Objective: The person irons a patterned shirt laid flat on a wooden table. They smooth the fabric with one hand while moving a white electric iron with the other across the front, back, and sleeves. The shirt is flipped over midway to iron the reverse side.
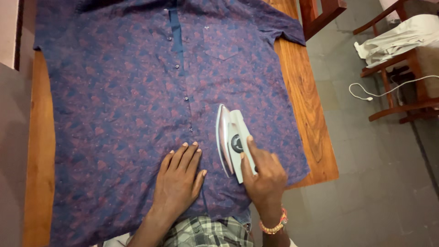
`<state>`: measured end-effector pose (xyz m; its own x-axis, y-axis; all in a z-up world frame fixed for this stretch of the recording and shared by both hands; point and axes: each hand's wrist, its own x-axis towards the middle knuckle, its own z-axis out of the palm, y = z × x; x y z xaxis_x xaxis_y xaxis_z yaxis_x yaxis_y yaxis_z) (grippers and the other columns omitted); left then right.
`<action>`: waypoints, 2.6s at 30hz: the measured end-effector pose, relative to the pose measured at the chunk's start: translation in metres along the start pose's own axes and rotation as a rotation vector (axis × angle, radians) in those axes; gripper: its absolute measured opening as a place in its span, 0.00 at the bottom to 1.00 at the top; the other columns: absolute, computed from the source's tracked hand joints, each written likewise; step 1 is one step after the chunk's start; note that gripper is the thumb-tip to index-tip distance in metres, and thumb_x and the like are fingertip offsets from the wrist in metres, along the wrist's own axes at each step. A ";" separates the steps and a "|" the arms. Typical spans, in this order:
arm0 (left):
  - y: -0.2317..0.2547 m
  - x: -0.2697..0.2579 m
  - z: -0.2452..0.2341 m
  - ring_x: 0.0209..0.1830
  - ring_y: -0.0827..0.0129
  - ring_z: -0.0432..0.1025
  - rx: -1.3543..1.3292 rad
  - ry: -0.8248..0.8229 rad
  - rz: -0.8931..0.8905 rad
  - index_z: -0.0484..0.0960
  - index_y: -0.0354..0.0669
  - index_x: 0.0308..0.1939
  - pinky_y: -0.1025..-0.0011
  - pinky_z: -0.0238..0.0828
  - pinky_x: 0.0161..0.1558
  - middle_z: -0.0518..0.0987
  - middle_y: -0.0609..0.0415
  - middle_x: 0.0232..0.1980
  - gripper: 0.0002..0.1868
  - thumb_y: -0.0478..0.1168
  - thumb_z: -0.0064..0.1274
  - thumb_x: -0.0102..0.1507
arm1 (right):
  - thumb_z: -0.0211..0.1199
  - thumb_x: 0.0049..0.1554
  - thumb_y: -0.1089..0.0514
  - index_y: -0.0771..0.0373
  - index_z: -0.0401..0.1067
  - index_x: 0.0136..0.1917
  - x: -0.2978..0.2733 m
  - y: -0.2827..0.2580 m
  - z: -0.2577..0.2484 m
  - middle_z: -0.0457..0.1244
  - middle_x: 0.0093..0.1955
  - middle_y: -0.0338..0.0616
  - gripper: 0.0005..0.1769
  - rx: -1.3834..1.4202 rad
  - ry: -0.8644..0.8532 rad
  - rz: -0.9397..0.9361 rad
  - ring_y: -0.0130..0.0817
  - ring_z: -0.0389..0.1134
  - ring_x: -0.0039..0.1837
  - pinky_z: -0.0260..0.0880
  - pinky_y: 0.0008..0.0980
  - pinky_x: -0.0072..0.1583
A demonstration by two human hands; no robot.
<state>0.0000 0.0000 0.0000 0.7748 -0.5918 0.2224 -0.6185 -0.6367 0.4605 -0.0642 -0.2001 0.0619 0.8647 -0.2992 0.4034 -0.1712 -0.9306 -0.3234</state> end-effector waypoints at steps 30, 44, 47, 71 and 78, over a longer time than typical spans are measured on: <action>0.002 0.004 0.001 0.70 0.56 0.63 0.049 0.045 0.026 0.76 0.35 0.61 0.54 0.57 0.66 0.72 0.47 0.68 0.27 0.50 0.51 0.64 | 0.67 0.60 0.62 0.71 0.71 0.68 0.003 0.070 -0.039 0.69 0.59 0.48 0.25 0.418 0.177 0.486 0.27 0.69 0.58 0.70 0.29 0.58; 0.001 0.000 -0.005 0.70 0.54 0.63 0.009 0.024 0.025 0.74 0.33 0.63 0.53 0.55 0.68 0.71 0.45 0.68 0.28 0.47 0.51 0.64 | 0.70 0.53 0.63 0.64 0.76 0.62 -0.004 -0.026 -0.007 0.71 0.47 0.48 0.22 0.318 -0.060 0.001 0.40 0.70 0.48 0.68 0.37 0.51; 0.000 -0.002 -0.004 0.70 0.54 0.62 0.020 0.013 0.022 0.73 0.33 0.63 0.53 0.54 0.69 0.71 0.45 0.69 0.28 0.48 0.50 0.64 | 0.68 0.55 0.63 0.64 0.76 0.62 -0.003 -0.030 -0.005 0.71 0.46 0.47 0.21 0.308 -0.054 -0.034 0.41 0.70 0.47 0.68 0.38 0.52; -0.001 -0.005 0.002 0.72 0.57 0.61 0.083 -0.007 0.019 0.73 0.34 0.65 0.55 0.53 0.70 0.70 0.47 0.70 0.29 0.51 0.46 0.66 | 0.67 0.61 0.58 0.61 0.75 0.68 0.004 0.078 -0.016 0.71 0.55 0.50 0.22 -0.101 0.196 0.158 0.46 0.67 0.50 0.68 0.42 0.54; -0.001 -0.005 0.002 0.72 0.56 0.61 0.071 0.011 0.039 0.73 0.34 0.65 0.55 0.54 0.70 0.70 0.46 0.70 0.28 0.50 0.47 0.66 | 0.65 0.61 0.57 0.65 0.73 0.67 0.008 0.080 -0.028 0.70 0.55 0.48 0.22 0.173 0.165 0.468 0.31 0.70 0.45 0.67 0.31 0.46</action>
<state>-0.0034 0.0029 -0.0030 0.7510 -0.6116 0.2489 -0.6558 -0.6469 0.3891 -0.0837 -0.2831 0.0631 0.6264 -0.7166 0.3067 -0.4286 -0.6452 -0.6325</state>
